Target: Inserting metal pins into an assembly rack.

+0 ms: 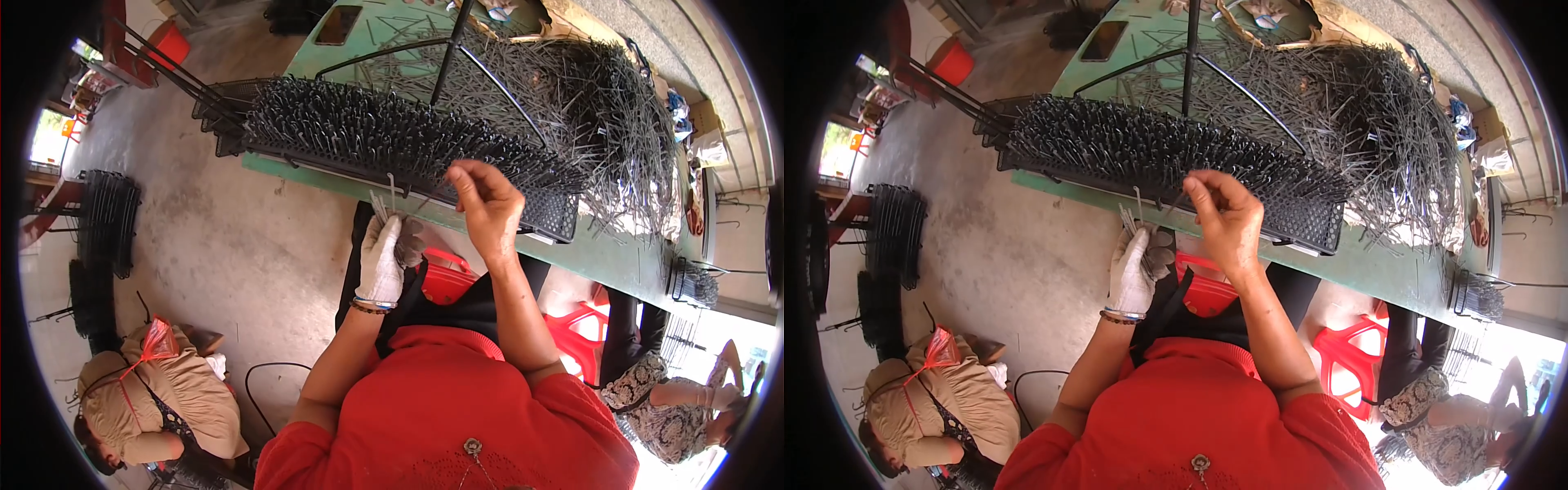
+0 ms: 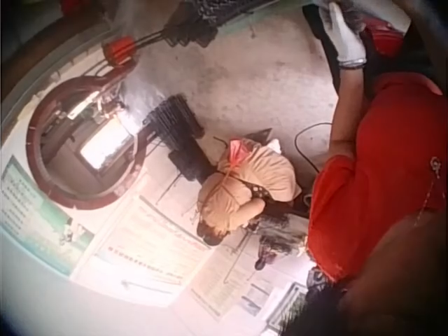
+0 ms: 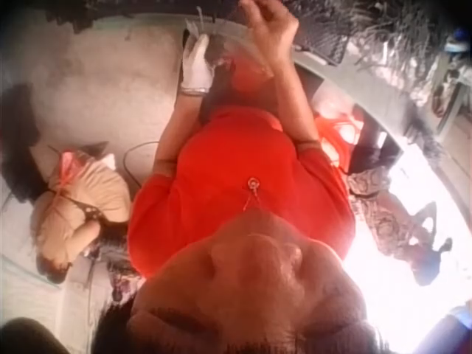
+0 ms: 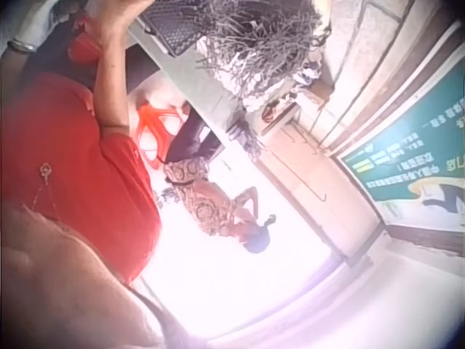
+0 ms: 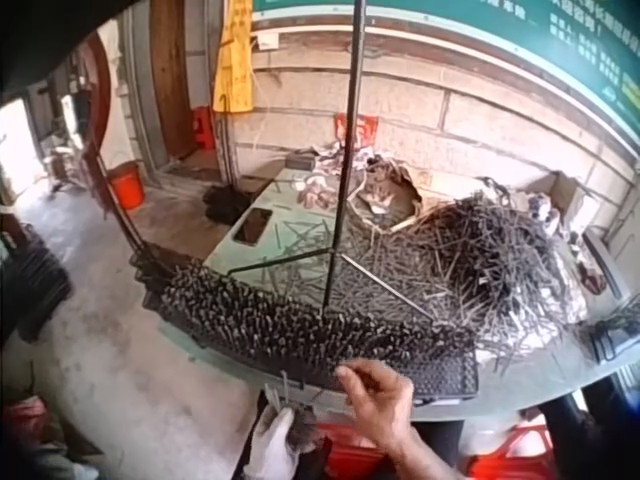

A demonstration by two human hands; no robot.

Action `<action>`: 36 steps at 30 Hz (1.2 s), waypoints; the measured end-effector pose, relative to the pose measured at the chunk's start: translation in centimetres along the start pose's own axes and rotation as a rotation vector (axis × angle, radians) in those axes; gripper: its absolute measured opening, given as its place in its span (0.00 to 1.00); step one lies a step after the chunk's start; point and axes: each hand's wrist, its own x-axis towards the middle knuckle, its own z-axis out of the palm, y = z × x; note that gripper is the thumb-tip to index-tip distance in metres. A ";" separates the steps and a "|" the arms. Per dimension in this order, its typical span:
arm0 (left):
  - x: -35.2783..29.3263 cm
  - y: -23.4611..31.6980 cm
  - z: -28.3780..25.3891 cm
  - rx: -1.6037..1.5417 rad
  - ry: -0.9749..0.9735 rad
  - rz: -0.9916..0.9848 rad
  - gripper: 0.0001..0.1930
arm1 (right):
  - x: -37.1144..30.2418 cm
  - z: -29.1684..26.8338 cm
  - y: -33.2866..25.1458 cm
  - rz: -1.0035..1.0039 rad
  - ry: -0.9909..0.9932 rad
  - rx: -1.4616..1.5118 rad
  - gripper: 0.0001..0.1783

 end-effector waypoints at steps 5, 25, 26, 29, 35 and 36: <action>-0.2 0.1 -0.1 0.077 -0.025 0.012 0.08 | 2.7 1.2 -1.0 -0.346 0.137 -0.172 0.07; -0.6 0.6 0.3 0.088 0.077 0.009 0.06 | 3.8 4.0 0.5 -0.668 -0.030 -0.572 0.07; -0.6 0.7 0.4 0.098 0.089 0.007 0.06 | 3.8 3.9 0.7 -0.689 0.001 -0.579 0.07; -0.7 0.7 0.5 0.108 0.102 0.004 0.06 | 3.8 3.8 0.5 -0.683 -0.055 -0.562 0.07; -0.6 0.6 0.5 0.130 0.111 0.030 0.06 | 3.9 3.7 0.5 -0.768 -0.141 -0.577 0.08; -0.5 0.6 0.5 0.143 0.140 0.039 0.06 | 3.8 3.8 0.5 -0.768 -0.141 -0.577 0.08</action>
